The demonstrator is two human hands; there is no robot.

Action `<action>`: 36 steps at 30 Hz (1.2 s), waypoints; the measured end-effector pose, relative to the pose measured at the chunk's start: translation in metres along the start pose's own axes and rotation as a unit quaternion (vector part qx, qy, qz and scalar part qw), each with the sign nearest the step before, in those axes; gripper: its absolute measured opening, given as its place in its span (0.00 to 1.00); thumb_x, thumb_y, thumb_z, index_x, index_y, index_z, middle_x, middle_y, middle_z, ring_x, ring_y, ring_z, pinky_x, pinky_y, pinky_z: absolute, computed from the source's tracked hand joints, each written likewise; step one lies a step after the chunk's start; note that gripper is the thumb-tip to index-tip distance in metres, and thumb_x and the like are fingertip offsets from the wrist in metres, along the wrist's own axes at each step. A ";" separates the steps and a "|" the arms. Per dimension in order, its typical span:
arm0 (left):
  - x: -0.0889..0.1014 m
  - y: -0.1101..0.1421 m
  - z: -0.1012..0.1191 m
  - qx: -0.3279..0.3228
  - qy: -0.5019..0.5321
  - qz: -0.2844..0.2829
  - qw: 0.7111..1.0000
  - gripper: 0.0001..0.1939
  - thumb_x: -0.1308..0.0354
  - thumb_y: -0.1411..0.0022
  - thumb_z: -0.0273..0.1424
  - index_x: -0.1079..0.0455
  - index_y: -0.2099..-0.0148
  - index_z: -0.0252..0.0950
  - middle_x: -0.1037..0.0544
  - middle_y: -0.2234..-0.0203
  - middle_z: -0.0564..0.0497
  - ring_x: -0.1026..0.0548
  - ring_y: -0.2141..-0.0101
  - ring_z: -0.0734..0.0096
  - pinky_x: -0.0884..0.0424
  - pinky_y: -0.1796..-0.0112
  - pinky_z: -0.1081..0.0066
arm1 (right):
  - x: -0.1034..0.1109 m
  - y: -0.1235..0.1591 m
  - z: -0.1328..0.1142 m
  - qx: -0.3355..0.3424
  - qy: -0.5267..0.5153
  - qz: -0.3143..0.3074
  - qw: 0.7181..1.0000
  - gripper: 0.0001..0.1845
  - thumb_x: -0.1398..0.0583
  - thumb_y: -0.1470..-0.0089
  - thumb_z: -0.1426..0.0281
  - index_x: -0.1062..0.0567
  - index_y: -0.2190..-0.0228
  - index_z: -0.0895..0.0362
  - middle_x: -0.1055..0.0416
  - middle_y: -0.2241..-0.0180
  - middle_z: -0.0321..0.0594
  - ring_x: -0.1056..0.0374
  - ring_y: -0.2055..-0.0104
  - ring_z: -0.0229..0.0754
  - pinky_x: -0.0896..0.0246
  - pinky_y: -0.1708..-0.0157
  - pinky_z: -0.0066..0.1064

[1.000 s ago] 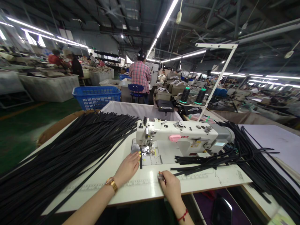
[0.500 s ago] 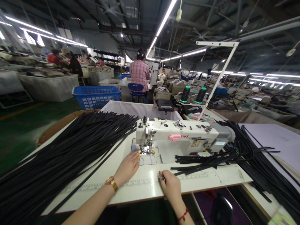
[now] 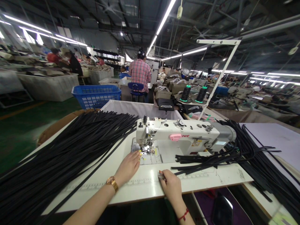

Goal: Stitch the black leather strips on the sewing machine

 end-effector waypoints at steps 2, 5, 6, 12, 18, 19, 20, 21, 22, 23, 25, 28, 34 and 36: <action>-0.001 0.001 -0.001 0.008 -0.008 0.005 1.000 0.20 0.54 0.33 0.29 0.35 0.41 0.31 0.33 0.42 0.42 0.35 0.42 0.57 0.37 0.42 0.53 | 0.001 0.000 -0.001 0.000 -0.001 -0.001 1.000 0.10 0.48 0.39 0.69 0.32 0.72 0.55 0.30 0.73 0.35 0.33 0.71 0.38 0.53 0.71 0.29; -0.003 0.002 -0.003 0.026 -0.021 0.012 0.999 0.22 0.53 0.33 0.31 0.37 0.40 0.28 0.35 0.41 0.38 0.36 0.42 0.55 0.38 0.41 0.52 | 0.002 0.000 -0.002 0.003 0.000 0.000 1.000 0.11 0.48 0.39 0.69 0.32 0.73 0.55 0.30 0.74 0.35 0.33 0.71 0.38 0.53 0.71 0.29; -0.004 0.002 -0.003 0.030 -0.024 0.012 0.999 0.22 0.53 0.33 0.32 0.37 0.40 0.27 0.35 0.40 0.38 0.36 0.42 0.55 0.39 0.41 0.52 | 0.003 0.000 -0.002 0.003 0.000 0.001 1.000 0.11 0.48 0.39 0.70 0.32 0.73 0.55 0.30 0.74 0.35 0.34 0.71 0.38 0.53 0.71 0.28; -0.009 0.004 -0.008 0.041 -0.001 0.007 0.999 0.23 0.54 0.32 0.35 0.38 0.39 0.30 0.35 0.40 0.39 0.37 0.41 0.55 0.40 0.41 0.51 | 0.003 -0.001 -0.002 0.005 0.004 0.001 1.000 0.12 0.48 0.38 0.69 0.32 0.73 0.56 0.30 0.74 0.35 0.34 0.72 0.37 0.54 0.72 0.28; -0.011 0.002 -0.017 0.048 0.040 0.009 0.998 0.21 0.52 0.33 0.33 0.34 0.42 0.32 0.32 0.42 0.42 0.34 0.43 0.57 0.39 0.42 0.54 | 0.004 0.000 -0.003 0.006 -0.003 0.004 1.000 0.12 0.48 0.39 0.69 0.32 0.73 0.56 0.30 0.74 0.35 0.34 0.72 0.37 0.53 0.71 0.28; -0.011 -0.001 -0.021 0.052 0.046 0.009 0.998 0.20 0.51 0.34 0.33 0.33 0.42 0.33 0.31 0.43 0.43 0.34 0.44 0.57 0.38 0.42 0.55 | 0.004 0.000 -0.003 0.005 -0.002 0.003 1.000 0.12 0.48 0.39 0.69 0.32 0.73 0.56 0.30 0.74 0.36 0.34 0.72 0.37 0.52 0.71 0.28; -0.011 -0.005 -0.025 0.058 0.051 0.010 0.997 0.19 0.51 0.34 0.33 0.32 0.44 0.34 0.31 0.43 0.43 0.33 0.44 0.57 0.37 0.43 0.55 | 0.004 0.000 -0.003 0.006 -0.003 0.002 1.000 0.12 0.48 0.39 0.69 0.31 0.73 0.56 0.30 0.74 0.36 0.34 0.72 0.37 0.52 0.71 0.28; -0.010 -0.010 -0.030 0.066 0.053 0.012 0.996 0.18 0.51 0.35 0.33 0.31 0.45 0.34 0.30 0.44 0.43 0.32 0.45 0.57 0.36 0.44 0.56 | 0.004 0.000 -0.002 0.005 -0.004 0.001 1.000 0.12 0.48 0.38 0.69 0.31 0.73 0.56 0.30 0.74 0.36 0.33 0.71 0.37 0.52 0.71 0.28; -0.009 -0.017 -0.036 0.076 0.053 0.015 0.996 0.17 0.51 0.35 0.33 0.29 0.47 0.35 0.29 0.45 0.43 0.31 0.47 0.57 0.35 0.45 0.57 | 0.004 0.000 -0.002 0.005 -0.006 0.001 1.000 0.13 0.49 0.38 0.69 0.31 0.73 0.56 0.30 0.74 0.36 0.33 0.71 0.38 0.52 0.71 0.28; -0.008 -0.024 -0.043 0.087 0.052 0.018 0.995 0.16 0.51 0.35 0.33 0.28 0.49 0.35 0.28 0.47 0.43 0.30 0.48 0.57 0.34 0.46 0.57 | 0.003 0.000 -0.001 0.005 -0.009 0.001 1.000 0.13 0.49 0.38 0.68 0.31 0.73 0.56 0.30 0.74 0.36 0.33 0.71 0.38 0.52 0.71 0.29; -0.006 -0.039 -0.056 0.103 0.047 0.026 0.993 0.15 0.51 0.35 0.32 0.27 0.53 0.35 0.26 0.50 0.43 0.28 0.50 0.56 0.32 0.48 0.58 | 0.002 0.000 0.000 0.006 -0.021 0.004 1.000 0.14 0.49 0.38 0.68 0.31 0.73 0.56 0.30 0.75 0.37 0.34 0.72 0.38 0.52 0.71 0.29; -0.004 -0.055 -0.068 0.111 0.038 0.032 0.993 0.13 0.52 0.36 0.32 0.27 0.58 0.36 0.24 0.55 0.44 0.27 0.52 0.56 0.32 0.49 0.59 | 0.001 0.000 -0.001 0.011 -0.054 0.023 0.998 0.15 0.50 0.38 0.68 0.31 0.74 0.57 0.32 0.76 0.37 0.35 0.73 0.37 0.51 0.72 0.29; -0.007 -0.058 -0.069 0.084 0.040 0.027 0.995 0.13 0.54 0.36 0.32 0.28 0.62 0.36 0.24 0.59 0.43 0.28 0.55 0.53 0.33 0.53 0.58 | 0.021 0.015 0.012 -0.033 -0.209 0.089 0.973 0.12 0.50 0.38 0.69 0.27 0.67 0.56 0.32 0.72 0.38 0.35 0.70 0.38 0.43 0.69 0.27; -0.012 -0.056 -0.073 0.078 0.031 0.016 0.996 0.15 0.56 0.35 0.34 0.29 0.66 0.36 0.24 0.62 0.43 0.27 0.59 0.54 0.32 0.56 0.59 | 0.034 0.024 0.031 -0.077 -0.207 0.103 0.970 0.11 0.49 0.39 0.70 0.27 0.65 0.55 0.29 0.69 0.39 0.33 0.67 0.38 0.39 0.67 0.27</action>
Point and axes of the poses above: each hand's wrist, its own y-axis away from the middle knuckle, its own x-axis out of the back of the hand, z = x × y, the point moved 2 cm from there along -y, towards the middle knuckle
